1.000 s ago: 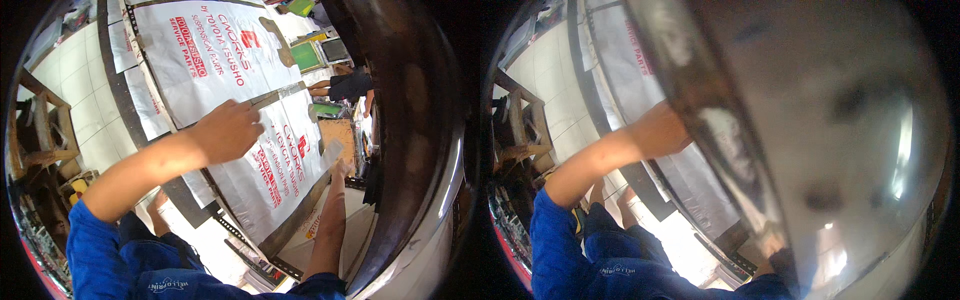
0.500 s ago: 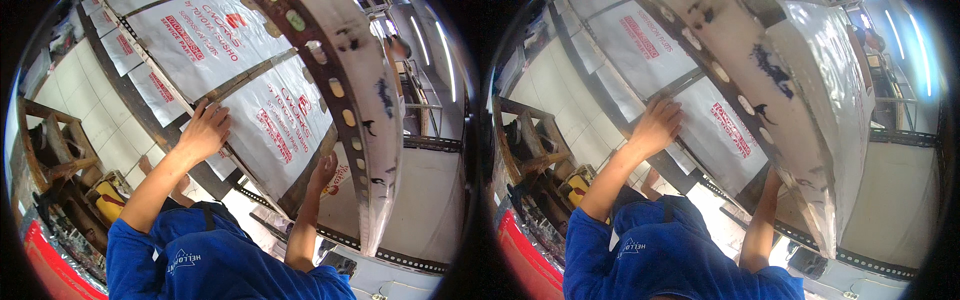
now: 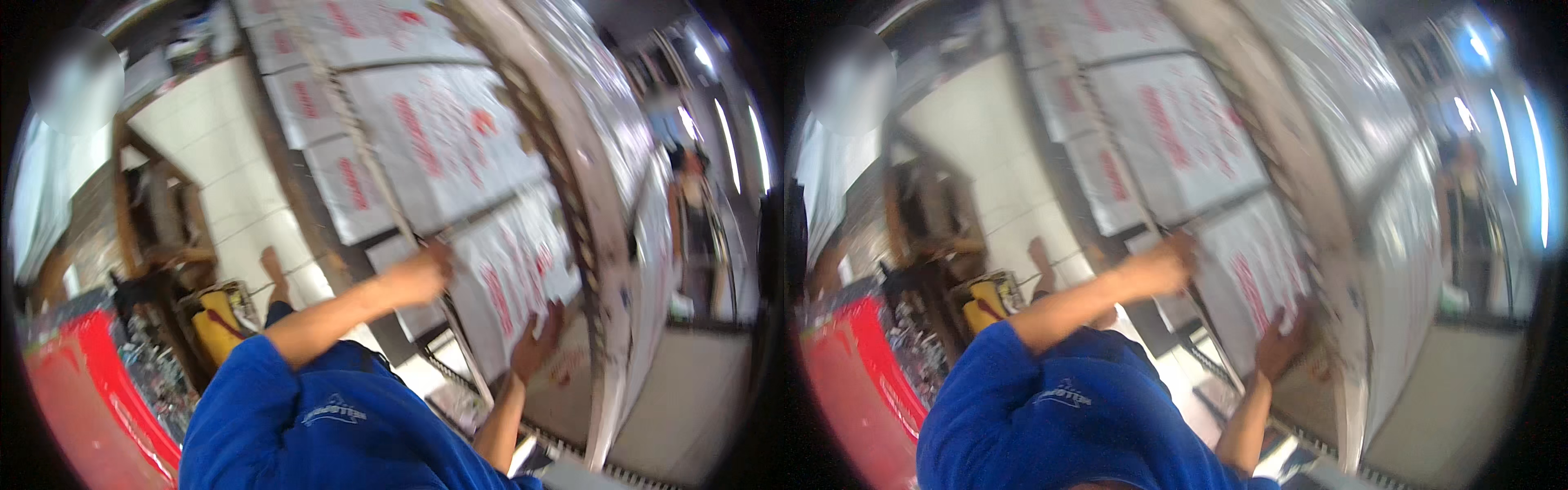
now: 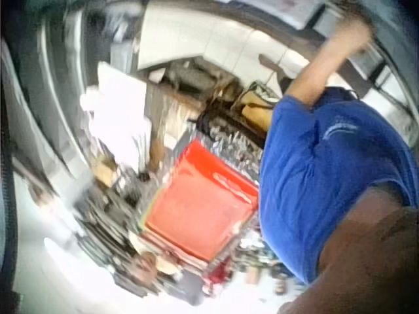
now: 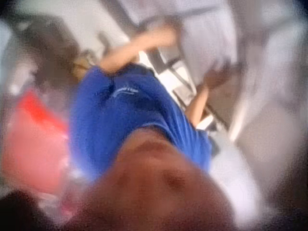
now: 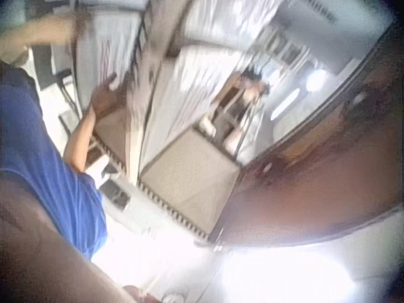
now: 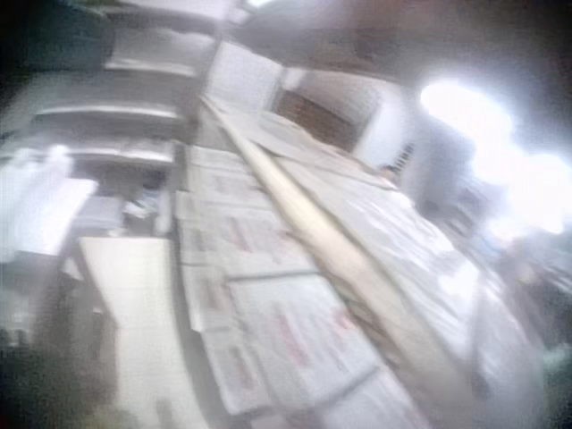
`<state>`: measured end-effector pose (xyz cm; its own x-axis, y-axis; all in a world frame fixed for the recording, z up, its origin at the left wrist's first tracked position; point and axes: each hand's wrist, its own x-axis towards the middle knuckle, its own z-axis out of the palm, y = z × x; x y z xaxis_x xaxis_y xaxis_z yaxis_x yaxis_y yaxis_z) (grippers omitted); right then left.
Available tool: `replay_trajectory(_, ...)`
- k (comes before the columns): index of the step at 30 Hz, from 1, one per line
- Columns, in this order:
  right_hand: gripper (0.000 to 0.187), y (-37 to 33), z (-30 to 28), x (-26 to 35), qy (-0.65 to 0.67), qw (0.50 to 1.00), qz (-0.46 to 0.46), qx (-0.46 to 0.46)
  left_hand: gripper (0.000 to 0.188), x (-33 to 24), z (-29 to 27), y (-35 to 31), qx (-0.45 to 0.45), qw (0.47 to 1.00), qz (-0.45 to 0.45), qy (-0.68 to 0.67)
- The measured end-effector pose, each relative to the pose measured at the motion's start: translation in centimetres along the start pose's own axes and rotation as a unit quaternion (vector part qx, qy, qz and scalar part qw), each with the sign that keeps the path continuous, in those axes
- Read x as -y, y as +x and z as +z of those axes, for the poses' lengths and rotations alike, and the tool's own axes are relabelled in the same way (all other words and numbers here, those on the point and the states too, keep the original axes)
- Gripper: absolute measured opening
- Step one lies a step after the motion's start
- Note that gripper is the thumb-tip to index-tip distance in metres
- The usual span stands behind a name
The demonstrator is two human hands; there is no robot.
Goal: The person repeatedly picks up white plastic bags from a table, unfolds them, and folds them into a compact shape. The person then places the folded bags onto a metal shelf. The task is performed continuously in a repetitive loop.
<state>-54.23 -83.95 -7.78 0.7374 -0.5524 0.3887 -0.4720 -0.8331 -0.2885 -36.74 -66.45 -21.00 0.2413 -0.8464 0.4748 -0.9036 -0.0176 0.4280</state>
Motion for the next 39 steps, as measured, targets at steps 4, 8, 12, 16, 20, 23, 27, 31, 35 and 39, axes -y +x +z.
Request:
replay_trajectory(4, 0.039, 4.1, 2.8, 7.7, 0.053, 0.999, 0.001, -0.01, 0.016, -1.3, -5.8, -2.3, -0.189, 0.971, 0.0, -0.149)
replay_trajectory(8, 0.034, 6.7, 10.2, 18.8, 0.324, 0.939, -0.08, 0.079, 0.016, 5.4, -15.9, -8.6, -0.318, 0.947, -0.054, -0.001)
replay_trajectory(12, 0.029, 5.8, 19.3, 31.4, 0.515, 0.796, -0.092, 0.304, 0.015, 12.7, -29.7, -18.4, -0.399, 0.856, -0.273, 0.185)
replay_trajectory(16, 0.023, 2.9, 30.2, 37.6, 0.511, 0.722, -0.097, 0.456, 0.022, 13.8, -43.2, -28.2, -0.419, 0.704, -0.488, 0.301)
replay_trajectory(20, 0.027, 1.6, 39.7, 39.5, 0.403, 0.71, -0.1, 0.568, 0.027, 14.0, -46.4, -35.5, -0.4, 0.606, -0.616, 0.305)
replay_trajectory(23, 0.028, 1.5, 48.3, 36.8, 0.3, 0.748, -0.175, 0.565, 0.031, 13.2, -45.0, -37.3, -0.369, 0.594, -0.672, 0.244)
replay_trajectory(27, 0.028, 4.2, 51.7, 36.3, 0.14, 0.76, -0.182, 0.608, 0.035, 12.3, -43.5, -37.1, -0.471, 0.549, -0.625, 0.294)
replay_trajectory(31, 0.031, 7.2, 61.0, 30.9, 0.025, 0.742, -0.236, 0.627, 0.042, 12.6, -50.9, -36.9, -0.429, 0.416, -0.61, 0.521)
replay_trajectory(35, 0.029, 10.0, 66.3, 34.5, 0.123, 0.682, -0.327, 0.642, 0.055, 17.3, -61.5, -43.8, -0.365, 0.343, -0.603, 0.621)
replay_trajectory(39, 0.03, 13.6, 59.5, 48.9, 0.166, 0.69, -0.125, 0.694, 0.053, 20.9, -67.2, -54.6, -0.256, 0.222, -0.753, 0.563)
